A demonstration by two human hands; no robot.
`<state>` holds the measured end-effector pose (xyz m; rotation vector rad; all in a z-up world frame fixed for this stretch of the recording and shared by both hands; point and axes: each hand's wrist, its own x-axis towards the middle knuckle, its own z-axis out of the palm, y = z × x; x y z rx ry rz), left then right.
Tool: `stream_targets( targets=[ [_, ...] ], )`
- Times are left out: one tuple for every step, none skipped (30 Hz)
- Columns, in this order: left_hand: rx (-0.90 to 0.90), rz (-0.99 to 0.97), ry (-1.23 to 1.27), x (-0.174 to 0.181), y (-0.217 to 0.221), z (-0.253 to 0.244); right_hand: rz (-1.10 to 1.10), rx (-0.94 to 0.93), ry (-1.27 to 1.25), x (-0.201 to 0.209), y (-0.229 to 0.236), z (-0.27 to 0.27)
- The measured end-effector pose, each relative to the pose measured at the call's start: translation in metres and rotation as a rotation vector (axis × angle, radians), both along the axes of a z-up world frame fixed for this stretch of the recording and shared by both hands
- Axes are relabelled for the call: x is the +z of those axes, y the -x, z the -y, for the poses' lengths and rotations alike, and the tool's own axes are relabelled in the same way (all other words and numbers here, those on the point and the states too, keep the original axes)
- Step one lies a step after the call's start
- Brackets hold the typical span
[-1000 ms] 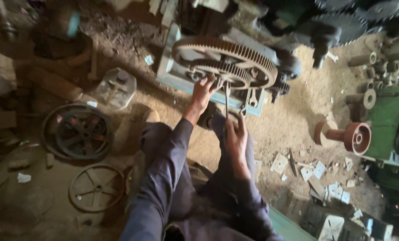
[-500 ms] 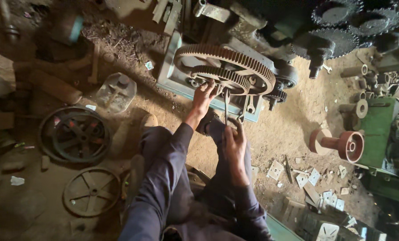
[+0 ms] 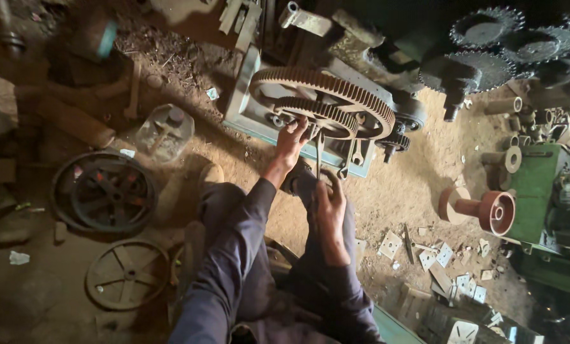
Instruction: The person uses a wrench to tighten a bolt on a gear mechanism of a large machine. They repeatedly adjust the wrench and rotate the gears to align components while working in a cluttered workshop.
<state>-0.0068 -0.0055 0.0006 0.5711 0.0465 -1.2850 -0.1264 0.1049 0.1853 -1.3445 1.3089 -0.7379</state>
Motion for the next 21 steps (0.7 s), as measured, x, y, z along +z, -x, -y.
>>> stream_targets(
  targets=[
    [0.022,-0.002,0.017,-0.004,-0.001,0.004,0.005,-0.02,0.0,-0.006,-0.005,0.009],
    [0.043,-0.005,0.034,-0.007,0.0,0.008,0.01,-0.039,0.0,-0.013,-0.011,0.023],
    [0.052,-0.006,0.047,-0.01,0.002,0.009,0.017,-0.072,-0.004,-0.019,-0.014,0.029],
    [0.04,-0.004,0.011,-0.012,0.003,0.01,0.014,-0.084,-0.005,-0.023,-0.015,0.029],
    [0.035,-0.005,-0.021,-0.013,0.005,0.013,0.007,-0.088,-0.003,-0.026,-0.014,0.031],
    [0.031,-0.006,-0.054,-0.012,0.005,0.015,0.0,-0.093,-0.001,-0.028,-0.012,0.032],
    [0.012,0.016,-0.075,-0.013,0.008,0.009,0.023,-0.102,-0.03,-0.029,-0.006,0.025],
    [-0.008,0.038,-0.095,-0.012,0.009,0.003,0.047,-0.112,-0.06,-0.03,0.002,0.016],
    [-0.02,0.073,-0.102,-0.009,0.001,0.006,0.084,-0.114,-0.075,-0.031,0.001,0.015],
    [-0.008,0.061,-0.055,-0.005,-0.008,0.008,0.061,-0.082,-0.052,-0.032,0.004,0.01],
    [0.003,0.031,-0.016,-0.002,-0.007,0.005,0.021,-0.051,-0.036,-0.031,0.013,0.001],
    [0.014,0.002,0.022,0.0,-0.007,0.005,-0.02,-0.02,-0.02,-0.033,0.017,0.0],
    [0.003,0.009,0.0,0.001,-0.006,0.005,0.033,-0.013,-0.01,-0.038,0.018,0.006],
    [-0.008,0.017,-0.021,0.002,-0.004,0.006,0.085,-0.005,0.0,-0.044,0.015,0.016],
    [-0.017,0.029,-0.046,0.002,-0.005,0.006,0.141,0.004,0.006,-0.049,0.011,0.026],
    [-0.006,0.043,-0.078,0.003,-0.004,0.008,0.095,0.014,0.041,-0.053,0.009,0.037],
    [-0.005,0.063,-0.116,0.002,-0.005,0.007,0.055,0.013,0.07,-0.057,0.005,0.043],
    [-0.004,0.083,-0.154,0.001,-0.005,0.006,0.013,0.013,0.099,-0.059,0.003,0.044],
    [0.013,0.08,-0.113,0.001,-0.006,0.009,0.045,-0.004,0.065,-0.056,0.003,0.045],
    [0.03,0.076,-0.072,0.002,-0.008,0.01,0.077,-0.02,0.03,-0.052,0.003,0.044],
    [0.041,0.07,-0.036,0.0,-0.006,0.007,0.105,-0.043,-0.009,-0.047,0.005,0.036]
  ],
)
